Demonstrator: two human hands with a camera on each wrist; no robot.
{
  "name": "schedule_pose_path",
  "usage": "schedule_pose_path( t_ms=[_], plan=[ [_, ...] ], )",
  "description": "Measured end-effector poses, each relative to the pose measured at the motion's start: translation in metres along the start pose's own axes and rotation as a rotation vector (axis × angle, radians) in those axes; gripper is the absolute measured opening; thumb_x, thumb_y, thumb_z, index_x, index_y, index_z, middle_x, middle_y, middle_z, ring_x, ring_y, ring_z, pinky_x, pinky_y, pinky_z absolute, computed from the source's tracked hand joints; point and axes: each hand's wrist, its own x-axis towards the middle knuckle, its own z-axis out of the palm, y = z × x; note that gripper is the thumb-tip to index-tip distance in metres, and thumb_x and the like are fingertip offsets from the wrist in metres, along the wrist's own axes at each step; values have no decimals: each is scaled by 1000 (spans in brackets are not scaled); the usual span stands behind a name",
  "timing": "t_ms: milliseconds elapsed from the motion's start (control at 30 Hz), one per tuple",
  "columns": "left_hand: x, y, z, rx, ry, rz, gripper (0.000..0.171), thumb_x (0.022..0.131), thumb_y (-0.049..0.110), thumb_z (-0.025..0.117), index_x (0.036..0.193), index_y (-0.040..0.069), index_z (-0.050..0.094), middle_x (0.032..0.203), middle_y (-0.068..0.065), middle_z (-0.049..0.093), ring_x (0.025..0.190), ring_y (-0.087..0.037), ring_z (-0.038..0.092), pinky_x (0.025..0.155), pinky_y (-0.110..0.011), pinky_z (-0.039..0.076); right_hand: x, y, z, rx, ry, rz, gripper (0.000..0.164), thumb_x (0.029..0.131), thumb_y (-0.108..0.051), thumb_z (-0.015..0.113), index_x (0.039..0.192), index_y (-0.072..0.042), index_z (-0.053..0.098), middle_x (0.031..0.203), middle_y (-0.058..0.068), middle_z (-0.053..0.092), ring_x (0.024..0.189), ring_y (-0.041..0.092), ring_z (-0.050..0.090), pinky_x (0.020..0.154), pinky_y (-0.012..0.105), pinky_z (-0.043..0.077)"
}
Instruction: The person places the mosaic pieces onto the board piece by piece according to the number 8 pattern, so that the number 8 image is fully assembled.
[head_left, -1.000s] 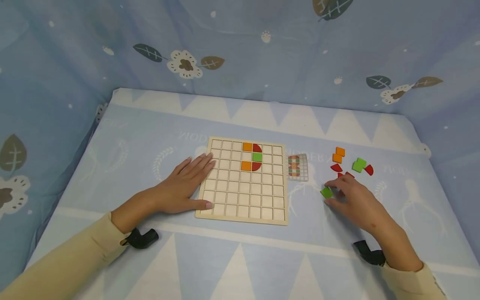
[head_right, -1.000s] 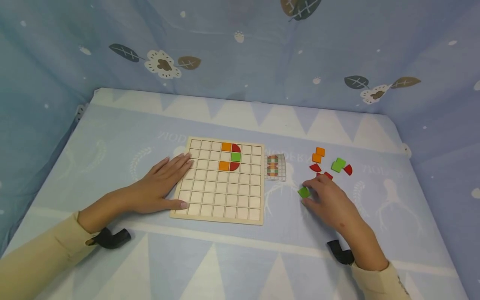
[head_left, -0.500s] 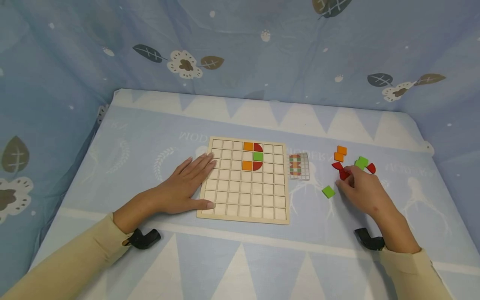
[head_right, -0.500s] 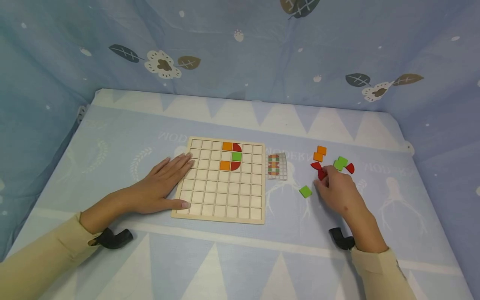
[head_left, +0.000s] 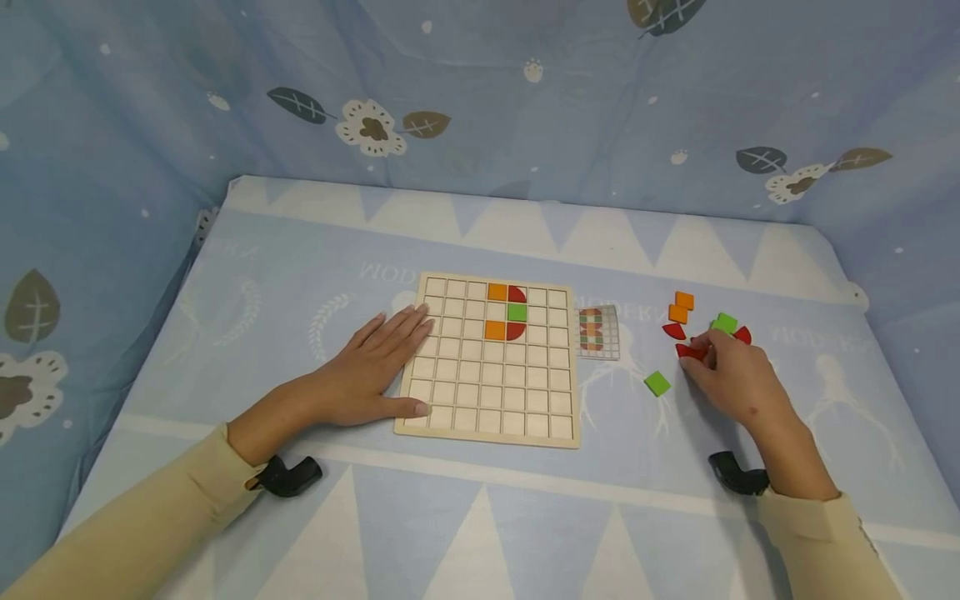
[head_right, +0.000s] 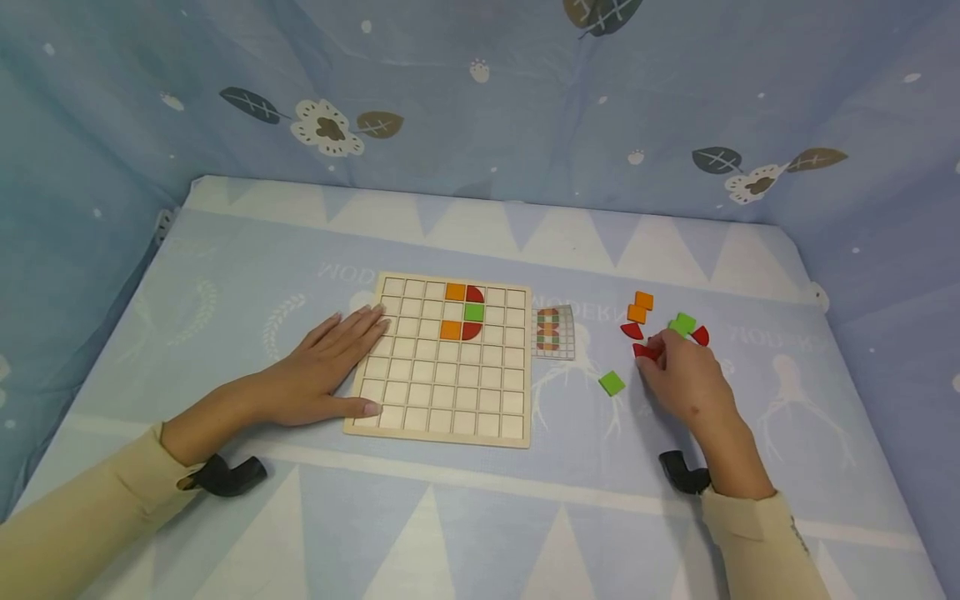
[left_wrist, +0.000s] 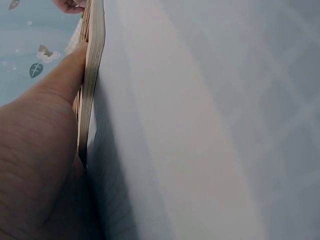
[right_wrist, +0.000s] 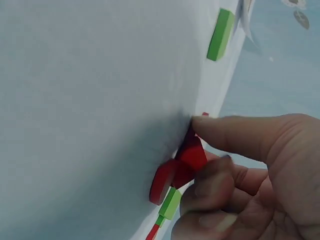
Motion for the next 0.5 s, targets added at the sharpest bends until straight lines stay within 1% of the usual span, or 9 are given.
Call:
schedule_pose_path(
  t_ms=[133,233,300,400,500],
  plan=[
    [-1,-1,1,-23,22,17,110,97,67,60,168,6,3,175,-12,-5,161,-30,-6,126,-52,-6,3,0,-3,3,-40,26,28,95,-14,74,112,7,66,73,6,53,70,25,50,59,36,40],
    [0,-1,1,-12,14,12,110,97,67,60,169,7,2,176,-11,-6,161,-29,-7,126,-52,-6,4,1,-5,1,-74,46,31,96,-18,74,112,7,65,74,7,54,71,26,51,58,36,40],
    [0,0,-1,-6,2,6,110,97,67,60,169,7,2,175,-10,-7,161,-28,-8,126,-52,-7,5,1,-6,-7,-80,50,32,97,-21,72,111,7,65,76,7,56,71,26,52,58,36,41],
    [0,1,-2,5,-11,-2,110,97,68,59,169,7,0,175,-10,-9,160,-27,-10,126,-52,-7,5,0,-6,-15,-61,40,31,99,-23,67,110,6,67,80,8,62,74,27,55,59,36,42],
    [0,1,-2,5,-5,2,110,97,66,61,168,6,2,175,-12,-7,160,-29,-8,126,-53,-6,4,-3,-5,-29,-17,19,27,100,-20,62,108,4,71,81,8,66,73,26,57,60,36,43]
  ],
)
